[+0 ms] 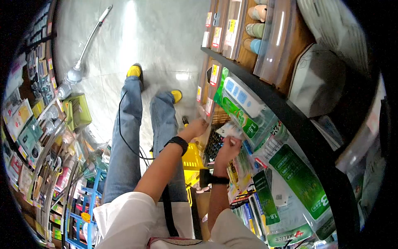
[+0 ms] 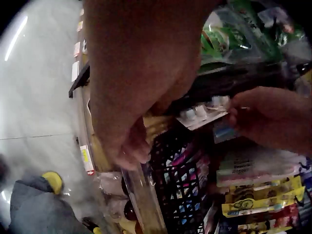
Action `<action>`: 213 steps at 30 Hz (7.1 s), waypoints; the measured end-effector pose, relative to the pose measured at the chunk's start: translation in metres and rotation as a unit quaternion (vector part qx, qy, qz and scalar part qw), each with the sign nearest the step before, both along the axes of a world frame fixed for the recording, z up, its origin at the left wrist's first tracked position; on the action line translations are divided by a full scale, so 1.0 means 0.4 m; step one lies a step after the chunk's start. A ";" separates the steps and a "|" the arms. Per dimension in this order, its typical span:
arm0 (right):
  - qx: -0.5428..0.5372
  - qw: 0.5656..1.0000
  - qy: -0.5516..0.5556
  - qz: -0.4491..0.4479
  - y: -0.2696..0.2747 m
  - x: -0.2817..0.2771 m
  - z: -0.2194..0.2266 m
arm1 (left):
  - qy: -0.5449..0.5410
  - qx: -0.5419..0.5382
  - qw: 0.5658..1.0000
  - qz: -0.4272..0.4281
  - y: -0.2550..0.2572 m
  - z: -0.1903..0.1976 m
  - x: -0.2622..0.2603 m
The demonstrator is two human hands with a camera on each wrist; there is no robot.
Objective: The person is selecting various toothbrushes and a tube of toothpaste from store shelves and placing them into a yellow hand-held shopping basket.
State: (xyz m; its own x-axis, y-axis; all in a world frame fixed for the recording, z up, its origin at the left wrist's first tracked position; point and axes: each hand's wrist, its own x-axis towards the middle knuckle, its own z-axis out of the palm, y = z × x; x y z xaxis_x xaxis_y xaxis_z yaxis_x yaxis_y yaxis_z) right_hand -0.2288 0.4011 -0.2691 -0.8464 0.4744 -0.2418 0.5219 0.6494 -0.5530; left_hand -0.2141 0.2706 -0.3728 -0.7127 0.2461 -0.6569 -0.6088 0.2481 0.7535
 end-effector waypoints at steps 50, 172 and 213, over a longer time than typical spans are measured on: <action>-0.387 0.901 0.180 0.080 -0.241 0.274 1.077 | -0.130 0.136 0.783 -0.593 -0.511 1.205 -0.060; -0.573 0.561 0.370 -0.469 -0.357 1.099 0.787 | -0.123 -0.010 0.693 -0.711 0.036 0.975 0.538; -0.349 0.571 0.182 -0.720 -0.304 0.997 -0.048 | 0.121 -0.094 0.460 -0.875 0.274 0.273 0.397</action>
State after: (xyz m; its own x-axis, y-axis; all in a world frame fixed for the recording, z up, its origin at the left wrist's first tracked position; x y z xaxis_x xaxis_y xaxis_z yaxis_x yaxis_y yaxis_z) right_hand 0.1699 0.2796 -0.2884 0.2459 0.6383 -0.7295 0.0046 -0.7533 -0.6576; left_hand -0.0554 0.3804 -0.2635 0.4100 0.5372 -0.7371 0.7416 0.2741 0.6123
